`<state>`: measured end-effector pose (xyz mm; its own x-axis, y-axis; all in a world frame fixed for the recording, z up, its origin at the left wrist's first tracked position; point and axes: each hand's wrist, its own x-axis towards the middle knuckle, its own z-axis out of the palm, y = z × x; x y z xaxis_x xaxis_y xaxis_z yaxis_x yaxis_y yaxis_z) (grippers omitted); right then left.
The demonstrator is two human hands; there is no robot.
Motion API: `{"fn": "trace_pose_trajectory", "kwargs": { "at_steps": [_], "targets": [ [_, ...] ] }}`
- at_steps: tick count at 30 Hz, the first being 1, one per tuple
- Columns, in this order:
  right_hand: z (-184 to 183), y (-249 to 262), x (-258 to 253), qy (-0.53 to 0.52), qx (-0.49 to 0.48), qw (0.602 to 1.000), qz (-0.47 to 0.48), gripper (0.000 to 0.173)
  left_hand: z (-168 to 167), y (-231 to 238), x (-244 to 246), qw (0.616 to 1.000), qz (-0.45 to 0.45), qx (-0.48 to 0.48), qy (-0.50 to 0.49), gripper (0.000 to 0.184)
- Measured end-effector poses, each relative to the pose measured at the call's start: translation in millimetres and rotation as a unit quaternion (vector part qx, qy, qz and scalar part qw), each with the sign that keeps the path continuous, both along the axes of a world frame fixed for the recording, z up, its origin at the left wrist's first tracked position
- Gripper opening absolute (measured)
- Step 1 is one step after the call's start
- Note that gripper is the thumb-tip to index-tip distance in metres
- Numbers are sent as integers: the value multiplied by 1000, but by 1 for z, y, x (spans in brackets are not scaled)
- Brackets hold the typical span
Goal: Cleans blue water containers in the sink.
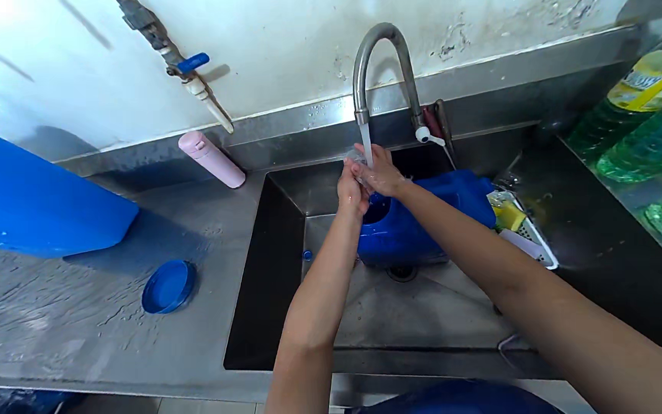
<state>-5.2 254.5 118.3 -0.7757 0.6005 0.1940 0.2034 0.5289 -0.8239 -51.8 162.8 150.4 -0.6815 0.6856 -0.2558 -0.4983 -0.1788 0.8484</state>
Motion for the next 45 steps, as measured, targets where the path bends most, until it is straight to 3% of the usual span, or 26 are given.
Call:
{"fn": "trace_pose_trajectory", "kwargs": {
  "at_steps": [2,5,7,8,9,11,12,13,14,16,18,19,21,23,24,26,28,29,30,32,34,37,38,40,43,45],
  "targets": [
    [2,3,-8,-10,-29,1000,-3,78,-1,-7,-5,1000,17,2,-1,46],
    [3,19,-10,-34,-89,995,-4,50,-13,-13,-14,1000,-9,-6,29,58],
    [1,25,0,-41,-162,986,9,34,-29,-8,-19,993,3,-44,113,56],
    [1,28,6,-43,-179,983,6,30,-36,-6,-23,975,16,-78,206,50],
    [3,29,13,-53,-184,981,-5,28,-40,-5,-27,935,24,-118,333,39],
    [11,23,18,-60,-204,976,-36,26,-40,-3,-33,819,8,-202,537,28],
    [15,15,19,-40,-232,970,-59,25,-39,-1,-31,775,-8,-214,595,30],
    [20,5,19,2,-264,960,-89,26,-33,1,-26,759,-32,-205,617,33],
    [25,-7,18,62,-301,945,-114,25,-27,2,-19,777,-58,-181,600,38],
    [28,-29,17,184,-345,911,-130,28,-17,4,-2,864,-114,-112,478,49],
    [22,-45,19,236,-305,917,-103,46,-15,5,7,915,-114,-46,383,54],
    [15,-48,22,222,-235,944,-70,53,-13,2,6,928,-113,-25,354,53],
    [-3,-42,28,143,-2,989,25,69,-17,-3,-4,943,-99,3,317,49],
    [-13,-29,34,94,181,978,35,72,-28,-6,-16,960,-101,17,262,47],
    [-13,-22,37,89,204,975,14,66,-28,-11,-17,973,-101,24,207,44],
    [-5,-14,40,72,112,991,-25,50,-19,-20,-19,989,-83,27,123,53],
    [1,-16,35,84,-120,987,-63,44,-16,-24,-25,983,-83,-5,163,47],
    [1,-21,33,104,-223,966,-77,40,-14,-24,-29,962,-88,-71,249,44],
    [-1,-28,30,126,-294,943,-88,39,-12,-22,-32,911,-98,-163,366,41],
    [1,-40,24,137,-345,922,-106,43,-8,-16,-32,763,-141,-310,549,39],
    [-1,-42,22,153,-356,912,-136,40,-14,-14,-13,690,-178,-311,628,43],
    [-2,-23,37,160,-364,907,-140,38,-40,-28,8,608,-214,-202,737,52],
    [-2,-15,45,154,-371,905,-140,39,-45,-37,7,593,-223,-186,752,56],
    [2,-5,59,152,-391,896,-147,38,-52,-47,-6,601,-194,-220,744,54],
    [3,-23,55,129,-392,902,-125,39,-43,-35,-24,657,-178,-312,663,58],
    [-5,-39,39,126,-367,913,-128,38,-37,-18,-11,691,-187,-315,623,55]
  ]
}}
